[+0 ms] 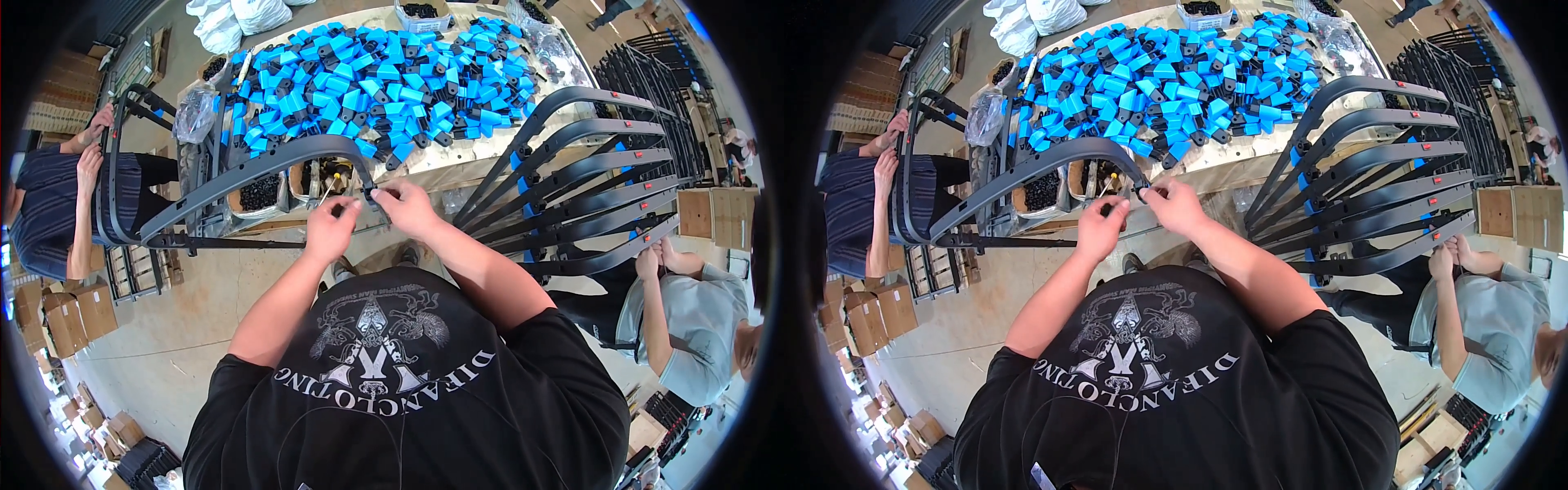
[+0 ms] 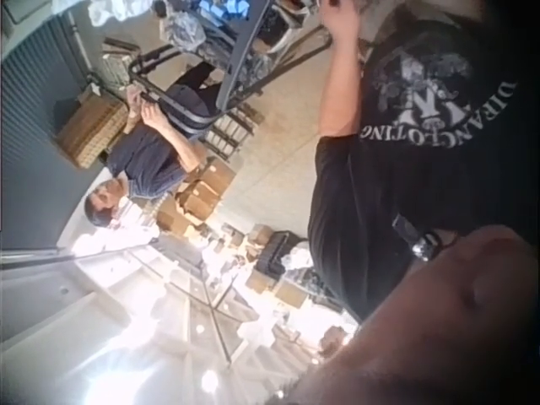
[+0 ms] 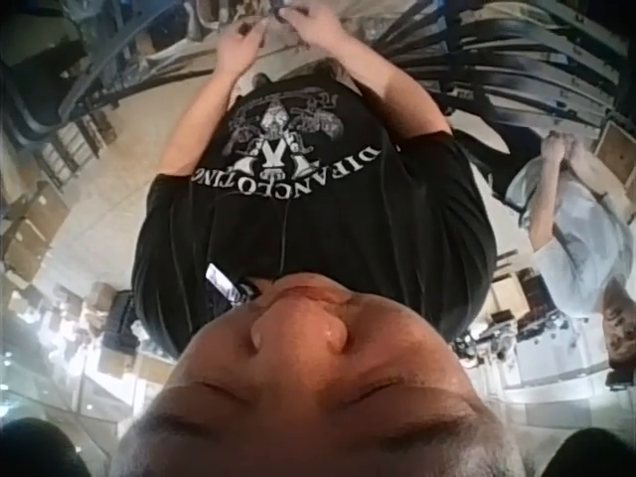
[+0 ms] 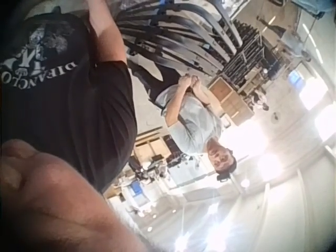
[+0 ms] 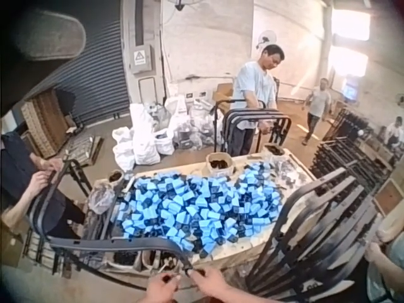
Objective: Assemble metal frames by attaching plastic components and securing them with a tool.
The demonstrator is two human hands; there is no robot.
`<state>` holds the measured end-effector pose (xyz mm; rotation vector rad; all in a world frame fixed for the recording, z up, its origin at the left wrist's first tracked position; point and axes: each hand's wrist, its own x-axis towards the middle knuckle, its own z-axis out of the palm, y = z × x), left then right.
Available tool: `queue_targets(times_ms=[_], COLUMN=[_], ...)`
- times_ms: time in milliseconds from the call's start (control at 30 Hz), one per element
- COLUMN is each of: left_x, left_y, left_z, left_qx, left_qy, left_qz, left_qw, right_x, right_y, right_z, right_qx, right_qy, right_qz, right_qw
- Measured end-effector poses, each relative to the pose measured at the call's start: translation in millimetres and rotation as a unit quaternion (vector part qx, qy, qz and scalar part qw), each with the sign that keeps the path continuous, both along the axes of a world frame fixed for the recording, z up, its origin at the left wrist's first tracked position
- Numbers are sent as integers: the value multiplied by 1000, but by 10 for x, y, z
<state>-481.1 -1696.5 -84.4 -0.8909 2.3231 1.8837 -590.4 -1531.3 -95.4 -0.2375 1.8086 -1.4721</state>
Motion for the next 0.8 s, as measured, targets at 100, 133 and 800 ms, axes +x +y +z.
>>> queue_targets(times_ms=[100,133,800], left_x=[-219,-270,-336], left_y=[-42,-72,-108], left_z=[-113,-162,-236], left_qx=[292,337,289], left_qy=[-56,-64,-47], left_qz=[128,126,72], left_qw=[946,931,953], right_x=[-69,-107,-178], right_y=[-48,-71,-109], right_z=[-16,-10,99], right_qx=[91,108,142], right_qy=[242,290,342], right_qz=[2,36,117], right_qw=[966,950,922])
